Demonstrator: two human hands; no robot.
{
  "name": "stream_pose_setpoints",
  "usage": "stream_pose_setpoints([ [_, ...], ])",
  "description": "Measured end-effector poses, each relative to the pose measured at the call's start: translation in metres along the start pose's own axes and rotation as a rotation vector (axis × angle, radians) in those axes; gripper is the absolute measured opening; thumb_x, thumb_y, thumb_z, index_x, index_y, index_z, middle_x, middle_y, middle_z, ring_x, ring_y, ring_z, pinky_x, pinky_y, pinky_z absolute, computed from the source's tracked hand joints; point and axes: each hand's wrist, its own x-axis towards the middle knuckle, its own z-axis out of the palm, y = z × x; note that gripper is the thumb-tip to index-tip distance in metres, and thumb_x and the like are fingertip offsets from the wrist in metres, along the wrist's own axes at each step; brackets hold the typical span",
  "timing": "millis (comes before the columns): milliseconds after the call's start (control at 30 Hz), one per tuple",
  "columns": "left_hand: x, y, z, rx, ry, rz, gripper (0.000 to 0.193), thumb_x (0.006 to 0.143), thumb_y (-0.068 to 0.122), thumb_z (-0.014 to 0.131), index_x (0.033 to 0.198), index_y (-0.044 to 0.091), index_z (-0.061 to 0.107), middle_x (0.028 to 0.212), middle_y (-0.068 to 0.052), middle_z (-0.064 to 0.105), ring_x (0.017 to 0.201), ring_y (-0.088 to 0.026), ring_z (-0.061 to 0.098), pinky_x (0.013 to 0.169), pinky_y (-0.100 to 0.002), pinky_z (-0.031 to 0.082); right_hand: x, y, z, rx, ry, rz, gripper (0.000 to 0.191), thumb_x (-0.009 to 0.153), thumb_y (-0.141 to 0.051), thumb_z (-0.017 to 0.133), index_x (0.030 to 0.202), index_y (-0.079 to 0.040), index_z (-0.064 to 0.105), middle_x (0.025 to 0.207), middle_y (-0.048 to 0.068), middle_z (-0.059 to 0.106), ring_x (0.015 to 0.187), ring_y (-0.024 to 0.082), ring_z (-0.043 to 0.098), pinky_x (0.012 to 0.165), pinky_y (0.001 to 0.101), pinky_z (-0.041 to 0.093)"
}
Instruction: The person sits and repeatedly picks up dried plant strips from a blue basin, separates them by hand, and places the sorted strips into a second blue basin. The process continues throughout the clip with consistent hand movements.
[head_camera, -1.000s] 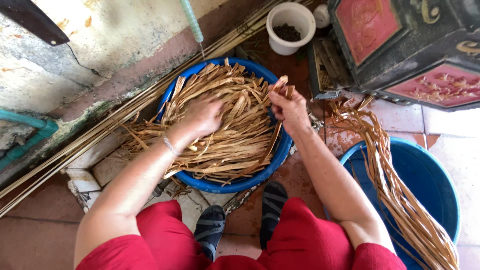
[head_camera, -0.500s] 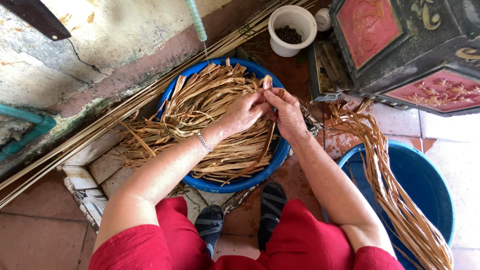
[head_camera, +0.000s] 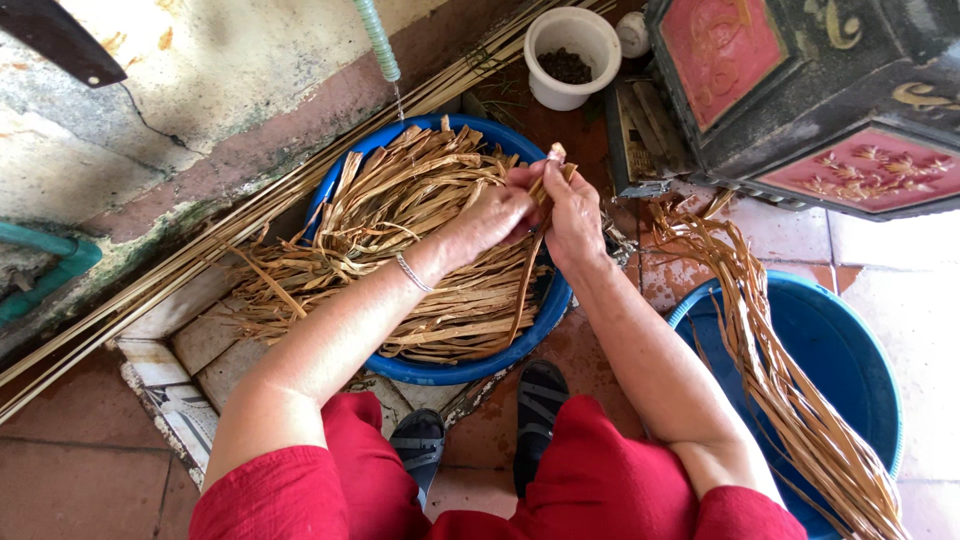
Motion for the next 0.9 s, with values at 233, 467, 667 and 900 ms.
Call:
stream_pose_setpoints([
  [233,0.006,-0.010,0.025,0.127,0.027,0.049,0.042,0.106,0.029,0.038,0.082,0.004,0.063,0.064,0.001,0.057,0.055,-0.007,0.053,0.051,-0.027,0.047,0.031,-0.002,-0.025,0.104,0.314,0.102,0.022,0.106,-0.019,0.050,0.103,-0.002,0.064,0.079,0.006,0.064,0.076,0.023,0.071,0.069,0.0455,0.067],
  [467,-0.009,-0.021,0.037,0.449,0.026,-0.002,0.031,0.104,0.028,0.042,0.092,0.011,0.065,0.056,0.004,0.054,0.041,-0.008,0.040,0.035,-0.027,0.035,0.050,-0.006,-0.063,0.152,0.456,0.089,0.019,0.104,-0.017,0.054,0.104,-0.002,0.065,0.077,0.006,0.063,0.073,0.024,0.070,0.066,0.0486,0.067],
  [667,-0.007,-0.034,0.040,1.127,0.204,0.633,0.026,0.106,0.021,0.057,0.084,0.007,0.062,0.051,0.000,0.050,0.040,-0.009,0.041,0.034,-0.026,0.033,0.042,-0.018,-0.073,0.122,0.487,0.085,0.020,0.103,-0.021,0.057,0.103,-0.003,0.066,0.080,0.007,0.068,0.077,0.025,0.073,0.066,0.0457,0.065],
  [900,-0.030,-0.014,0.013,0.589,0.304,0.514,0.016,0.099,0.023,0.066,0.097,0.007,0.064,0.069,-0.001,0.064,0.050,-0.006,0.056,0.039,-0.021,0.046,0.025,-0.041,-0.069,0.071,0.388,-0.027,0.023,0.102,-0.033,0.068,0.104,-0.010,0.072,0.088,0.003,0.075,0.064,0.008,0.052,0.050,0.0235,0.037],
])
